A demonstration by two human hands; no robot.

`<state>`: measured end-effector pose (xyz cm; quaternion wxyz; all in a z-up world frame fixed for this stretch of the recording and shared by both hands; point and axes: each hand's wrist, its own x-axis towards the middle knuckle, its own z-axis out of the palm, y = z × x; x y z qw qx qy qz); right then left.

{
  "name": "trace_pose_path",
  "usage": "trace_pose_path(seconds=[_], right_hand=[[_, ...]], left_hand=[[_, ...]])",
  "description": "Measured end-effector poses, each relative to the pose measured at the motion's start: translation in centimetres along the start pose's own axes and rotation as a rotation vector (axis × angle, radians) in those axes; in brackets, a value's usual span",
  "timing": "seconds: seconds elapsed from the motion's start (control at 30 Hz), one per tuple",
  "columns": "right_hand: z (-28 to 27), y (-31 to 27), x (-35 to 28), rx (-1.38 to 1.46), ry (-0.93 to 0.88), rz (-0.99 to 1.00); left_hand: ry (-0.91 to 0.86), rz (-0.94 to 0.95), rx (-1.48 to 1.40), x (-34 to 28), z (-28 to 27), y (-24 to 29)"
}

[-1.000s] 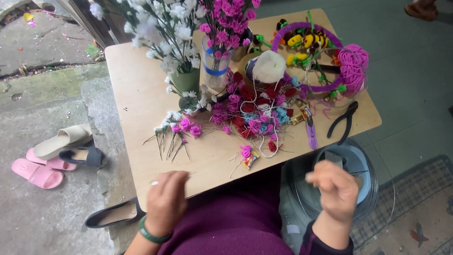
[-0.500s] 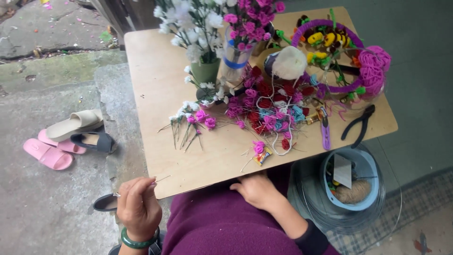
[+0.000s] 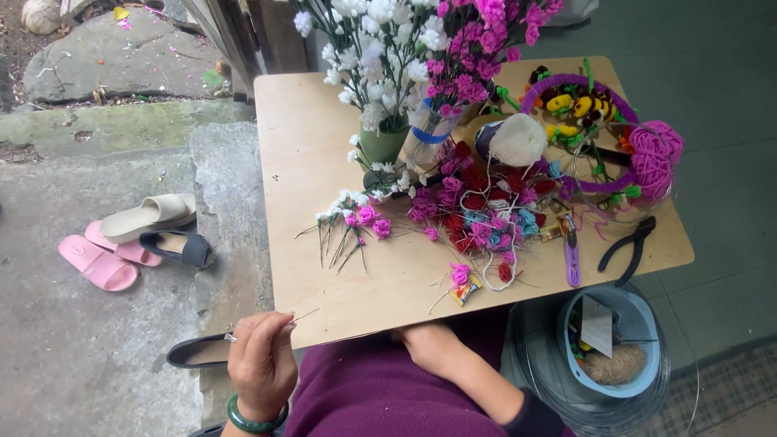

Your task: Assembling artificial flowers by attaching small pink flower heads to a wire stem.

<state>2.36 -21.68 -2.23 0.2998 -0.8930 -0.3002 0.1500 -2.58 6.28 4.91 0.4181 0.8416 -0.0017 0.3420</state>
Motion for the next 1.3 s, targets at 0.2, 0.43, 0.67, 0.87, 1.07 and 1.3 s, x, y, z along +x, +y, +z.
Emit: trace_pose_path(seconds=[0.2, 0.43, 0.67, 0.87, 1.07, 1.3], right_hand=[[-5.0, -4.6, -2.9, 0.151, 0.204, -0.213], [-7.0, -5.0, -2.4, 0.786, 0.348, -0.016], [-6.4, -4.8, -1.8, 0.992, 0.316, 0.154], [-7.2, -6.0, -1.0, 0.897, 0.296, 0.069], [-6.2, -5.5, -0.3, 0.939, 0.339, 0.116], [-5.4, -6.2, 0.3, 0.834, 0.448, 0.109]], left_hand=[[-0.127, -0.071, -0.079, 1.0, 1.4, 1.8], [-0.525, -0.295, -0.600, 1.7, 4.5, 4.2], [-0.618, -0.445, -0.754, 1.7, 6.9, 4.5], [-0.621, -0.877, -0.991, 0.1, 9.7, 3.0], [-0.577, -0.947, -1.097, -0.7, 10.2, 3.0], [-0.484, -0.708, -0.955, -1.0, 10.2, 4.1]])
